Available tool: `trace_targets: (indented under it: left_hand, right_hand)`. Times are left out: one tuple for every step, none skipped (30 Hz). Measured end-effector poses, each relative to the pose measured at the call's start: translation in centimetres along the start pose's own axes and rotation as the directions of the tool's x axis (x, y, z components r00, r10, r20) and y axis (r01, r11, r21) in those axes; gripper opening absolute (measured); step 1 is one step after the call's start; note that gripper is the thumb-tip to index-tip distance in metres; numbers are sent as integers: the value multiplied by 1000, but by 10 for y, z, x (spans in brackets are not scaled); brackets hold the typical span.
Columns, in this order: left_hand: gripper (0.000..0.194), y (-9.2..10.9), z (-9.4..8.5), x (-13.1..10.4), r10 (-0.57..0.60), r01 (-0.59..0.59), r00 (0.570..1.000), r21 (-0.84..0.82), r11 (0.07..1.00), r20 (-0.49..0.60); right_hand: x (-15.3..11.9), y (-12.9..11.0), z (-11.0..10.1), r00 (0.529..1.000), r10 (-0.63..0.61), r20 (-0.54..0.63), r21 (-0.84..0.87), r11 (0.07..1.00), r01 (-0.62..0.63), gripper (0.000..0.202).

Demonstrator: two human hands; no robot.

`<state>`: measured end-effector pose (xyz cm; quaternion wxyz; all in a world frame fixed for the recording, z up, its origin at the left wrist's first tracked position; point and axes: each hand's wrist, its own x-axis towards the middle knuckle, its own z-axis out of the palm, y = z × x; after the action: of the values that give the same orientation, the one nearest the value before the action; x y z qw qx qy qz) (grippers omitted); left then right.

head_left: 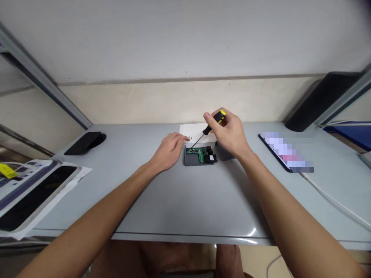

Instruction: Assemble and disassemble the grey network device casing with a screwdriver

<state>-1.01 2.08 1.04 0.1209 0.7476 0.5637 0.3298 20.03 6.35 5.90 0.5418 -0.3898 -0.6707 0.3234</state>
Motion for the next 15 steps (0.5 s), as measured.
trace_targets:
  left_hand:
    - [48,0,0,0,6,-6,1000,2,1000,2]
    - [48,0,0,0,10,-10,1000,6,1000,3]
    - [48,0,1,0,13,-13,1000,10,1000,6]
    - [48,0,1,0,13,-13,1000,13,1000,10]
    - [48,0,1,0,11,-11,1000,16,1000,13]
    - [48,0,1,0,10,-10,1000,16,1000,17]
    - [48,0,0,0,10,-10,1000,14,1000,20]
    - [48,1,0,0,10,-10,1000,10,1000,23]
    - [47,1,0,0,11,-11,1000,6,1000,24]
    - [48,1,0,0,14,-14,1000,2,1000,24]
    - [48,2,0,0,16,-16,1000,0,1000,27]
    - [48,2,0,0,18,-18,999,1,1000,32]
    - [48,2,0,0,22,-22,999,7,1000,36]
    - [47,2,0,0,25,-26,999,18,1000,40]
    - [44,2,0,0,28,-30,999,32,999,45]
  right_hand:
    - [0,-1,0,1000,-3,0,-12,1000,3,46]
    - [0,-1,0,1000,-6,0,-20,1000,6,46]
    - [-1,-2,0,1000,-6,0,-24,1000,6,45]
    - [-1,-3,0,1000,-2,1,-24,1000,2,45]
    - [-1,-3,0,1000,3,6,-19,1000,-3,45]
    - [-1,-3,0,1000,8,14,-12,1000,-8,45]
    - [-1,-3,0,1000,11,23,-9,1000,-11,45]
    - [-2,-3,0,999,11,32,-9,1000,-11,45]
    - [-2,-2,1,999,10,38,-11,1000,-9,44]
    - [-2,-2,1,999,7,42,-16,1000,-6,44]
    - [-2,-2,1,999,4,44,-21,1000,-3,44]
    - [-2,-1,2,999,1,44,-27,1000,1,44]
    - [-2,-1,2,999,-4,43,-31,999,5,45]
    - [-2,0,3,999,-12,43,-36,999,13,45]
    - [-2,0,4,999,-23,45,-40,999,25,45]
